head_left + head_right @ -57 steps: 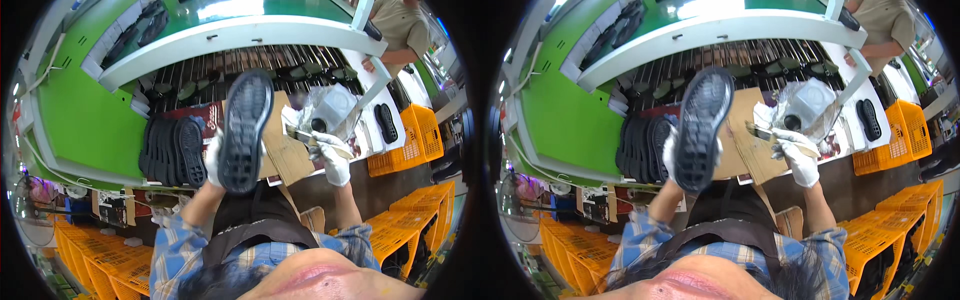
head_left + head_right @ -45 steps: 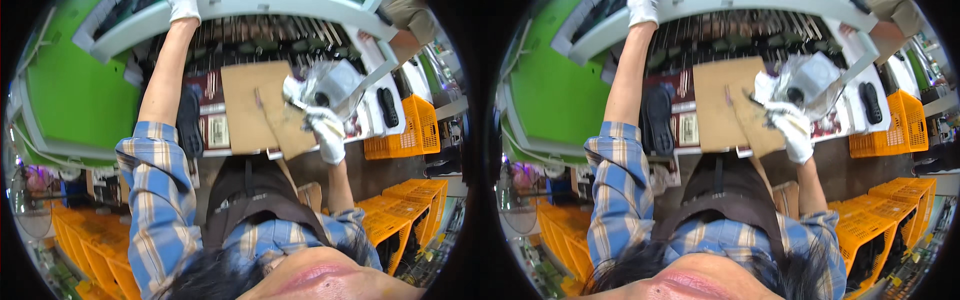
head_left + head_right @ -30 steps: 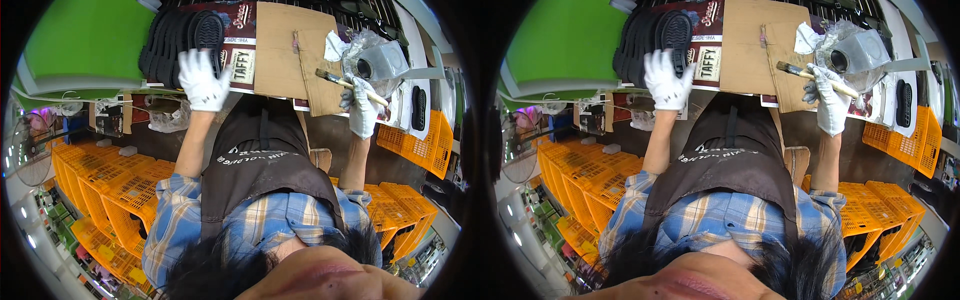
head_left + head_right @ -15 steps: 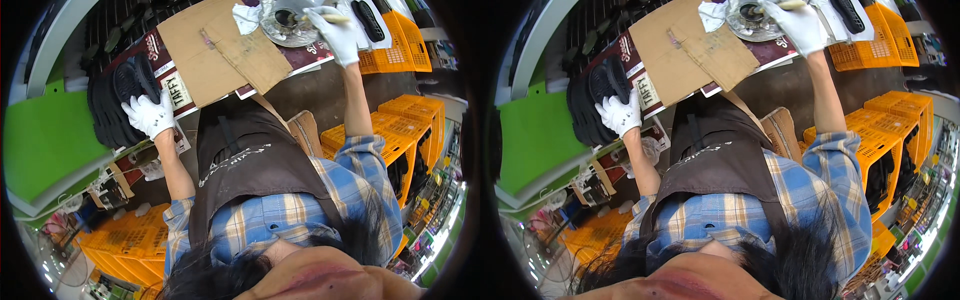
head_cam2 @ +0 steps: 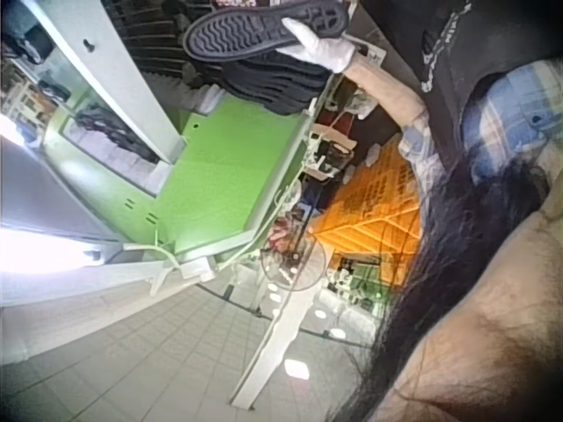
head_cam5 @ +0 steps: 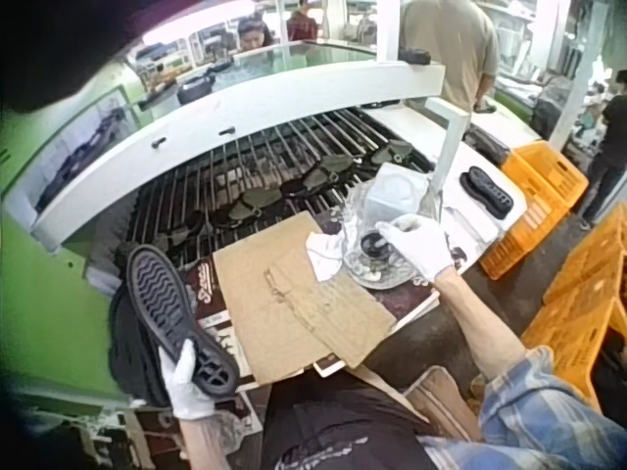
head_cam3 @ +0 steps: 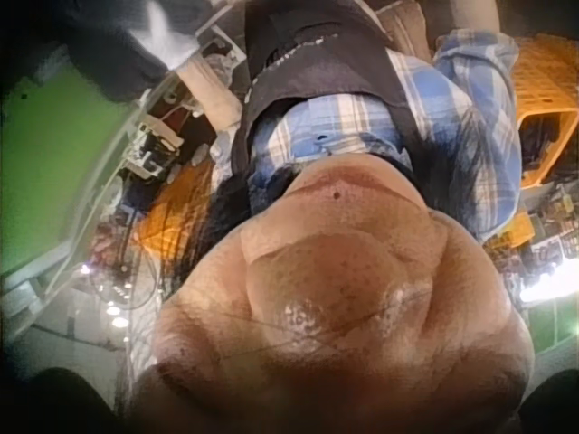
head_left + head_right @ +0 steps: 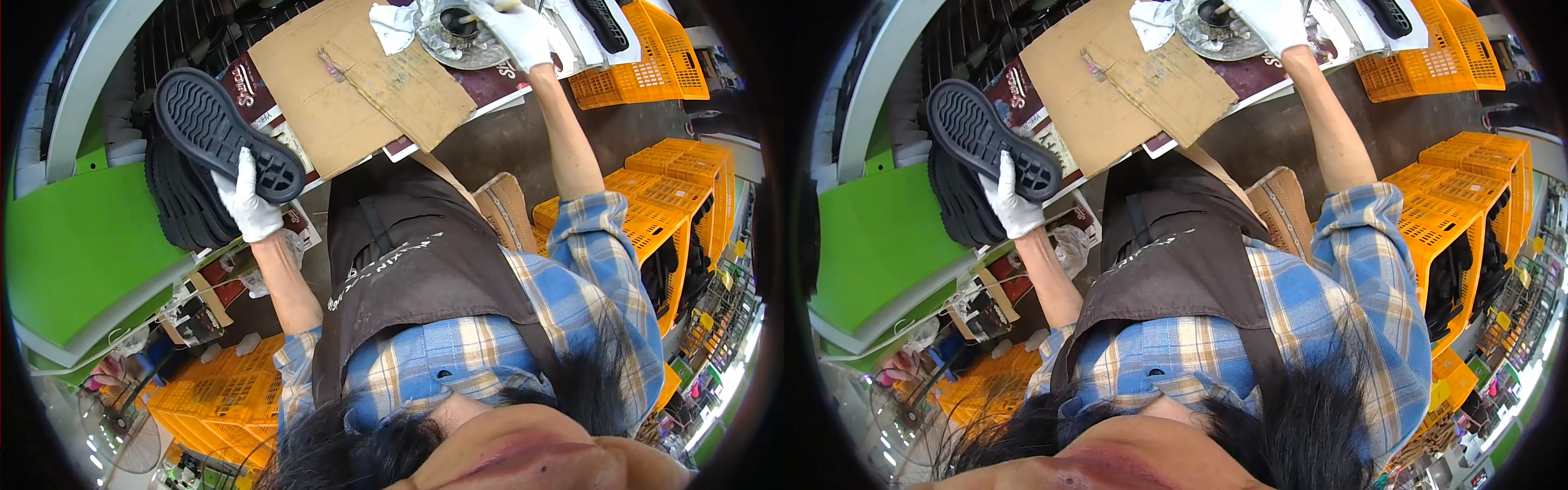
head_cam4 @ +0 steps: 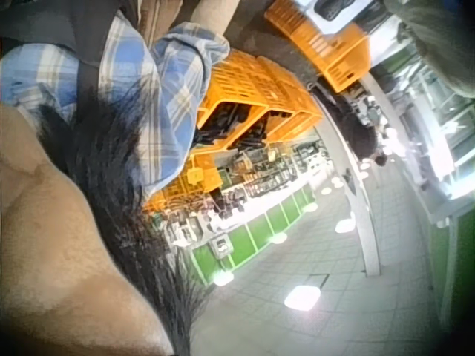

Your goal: Applying adhesive to shoe soles and organizing shoe components in a factory.

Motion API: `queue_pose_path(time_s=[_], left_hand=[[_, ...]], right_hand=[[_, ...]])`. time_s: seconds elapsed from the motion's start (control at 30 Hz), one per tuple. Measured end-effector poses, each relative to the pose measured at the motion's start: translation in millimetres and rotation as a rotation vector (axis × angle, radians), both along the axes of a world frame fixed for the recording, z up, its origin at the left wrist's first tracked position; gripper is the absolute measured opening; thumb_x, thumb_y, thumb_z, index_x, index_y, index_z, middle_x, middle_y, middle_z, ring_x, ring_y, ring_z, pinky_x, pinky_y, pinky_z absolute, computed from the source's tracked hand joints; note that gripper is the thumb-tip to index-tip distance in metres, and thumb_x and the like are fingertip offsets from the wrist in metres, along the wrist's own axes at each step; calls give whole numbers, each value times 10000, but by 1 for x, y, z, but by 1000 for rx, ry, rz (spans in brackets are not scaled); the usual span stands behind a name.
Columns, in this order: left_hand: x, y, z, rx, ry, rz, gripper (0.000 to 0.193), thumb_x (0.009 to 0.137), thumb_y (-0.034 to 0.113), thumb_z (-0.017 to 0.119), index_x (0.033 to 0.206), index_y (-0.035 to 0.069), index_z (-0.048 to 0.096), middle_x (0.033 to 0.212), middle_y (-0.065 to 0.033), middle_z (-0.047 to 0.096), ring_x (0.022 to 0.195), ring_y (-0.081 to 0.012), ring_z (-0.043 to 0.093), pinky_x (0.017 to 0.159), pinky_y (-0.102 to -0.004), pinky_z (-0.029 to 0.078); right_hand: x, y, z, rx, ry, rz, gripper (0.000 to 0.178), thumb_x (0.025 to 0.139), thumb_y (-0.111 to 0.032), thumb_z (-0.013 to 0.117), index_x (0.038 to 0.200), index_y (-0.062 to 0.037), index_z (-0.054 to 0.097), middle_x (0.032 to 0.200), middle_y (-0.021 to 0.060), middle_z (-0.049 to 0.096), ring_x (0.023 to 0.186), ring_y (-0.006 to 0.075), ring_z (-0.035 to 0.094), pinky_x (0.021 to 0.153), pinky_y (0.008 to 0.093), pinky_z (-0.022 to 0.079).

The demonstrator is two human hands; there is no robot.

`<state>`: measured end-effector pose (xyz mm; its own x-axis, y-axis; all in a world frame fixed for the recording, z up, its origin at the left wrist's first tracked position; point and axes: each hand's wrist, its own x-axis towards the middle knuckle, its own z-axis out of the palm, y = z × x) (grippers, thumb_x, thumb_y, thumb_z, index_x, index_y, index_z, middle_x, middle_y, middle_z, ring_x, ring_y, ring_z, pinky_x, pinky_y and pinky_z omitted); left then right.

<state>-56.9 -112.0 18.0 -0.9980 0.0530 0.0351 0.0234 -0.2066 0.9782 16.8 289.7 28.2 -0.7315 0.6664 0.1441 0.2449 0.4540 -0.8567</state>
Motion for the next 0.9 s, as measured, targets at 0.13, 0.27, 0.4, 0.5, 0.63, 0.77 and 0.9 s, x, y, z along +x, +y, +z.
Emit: queue_pose_path(time_s=[0.13, 0.27, 0.4, 0.5, 0.63, 0.77, 0.9], left_hand=[[13, 29, -8, 684, -332, -369, 603, 931, 373, 562, 1373, -13, 421, 1245, -285, 555, 1086, -427, 597, 904, -464, 535], [11, 61, -9, 846, -389, -703, 849, 847, 651, 547, 1410, 35, 392, 1233, -295, 557, 983, -410, 641, 826, -463, 568], [20, 89, -8, 721, -384, -739, 780, 940, 647, 333, 1353, -8, 435, 1115, -267, 622, 868, -350, 679, 767, -421, 576], [27, 97, -13, 689, -464, -790, 733, 979, 590, 258, 1342, -20, 440, 1133, -268, 614, 924, -347, 669, 823, -438, 559], [37, 100, -11, 746, -584, -870, 745, 981, 596, 221, 1362, -16, 413, 1152, -268, 604, 965, -346, 659, 858, -453, 548], [44, 101, -15, 721, -596, -980, 731, 982, 586, 247, 1374, -11, 402, 1172, -300, 582, 983, -356, 651, 874, -451, 548], [57, 101, -12, 741, -669, -1009, 715, 992, 562, 252, 1381, -20, 398, 1199, -319, 563, 1015, -351, 644, 898, -438, 537]], right_hand=[[23, -10, -11, -121, 138, 82, 240, 883, -257, 701, 956, -33, 745, 831, -12, 699, 652, 9, 549, 560, 164, 419], [39, -16, -34, -115, 185, -7, 227, 856, -179, 728, 1006, -10, 723, 909, 32, 730, 766, 43, 627, 697, 195, 502], [57, -21, -28, -130, 267, 16, 194, 880, -134, 690, 1010, 8, 714, 942, 51, 727, 807, 65, 645, 689, 199, 532], [67, -26, -20, -120, 227, 39, 221, 897, -118, 663, 1049, 40, 690, 999, 74, 718, 788, 94, 663, 657, 210, 552], [80, -42, -4, -282, 351, 33, 270, 915, -98, 618, 1123, 70, 648, 965, 114, 706, 648, 113, 651, 615, 214, 543], [80, -55, -4, -462, 546, 112, 266, 903, -63, 586, 1130, 60, 650, 855, 74, 693, 558, 70, 590, 505, 172, 461], [68, -82, 15, -519, 451, 119, 269, 907, -104, 621, 1135, 35, 657, 684, 20, 645, 524, 36, 551, 466, 153, 391]])
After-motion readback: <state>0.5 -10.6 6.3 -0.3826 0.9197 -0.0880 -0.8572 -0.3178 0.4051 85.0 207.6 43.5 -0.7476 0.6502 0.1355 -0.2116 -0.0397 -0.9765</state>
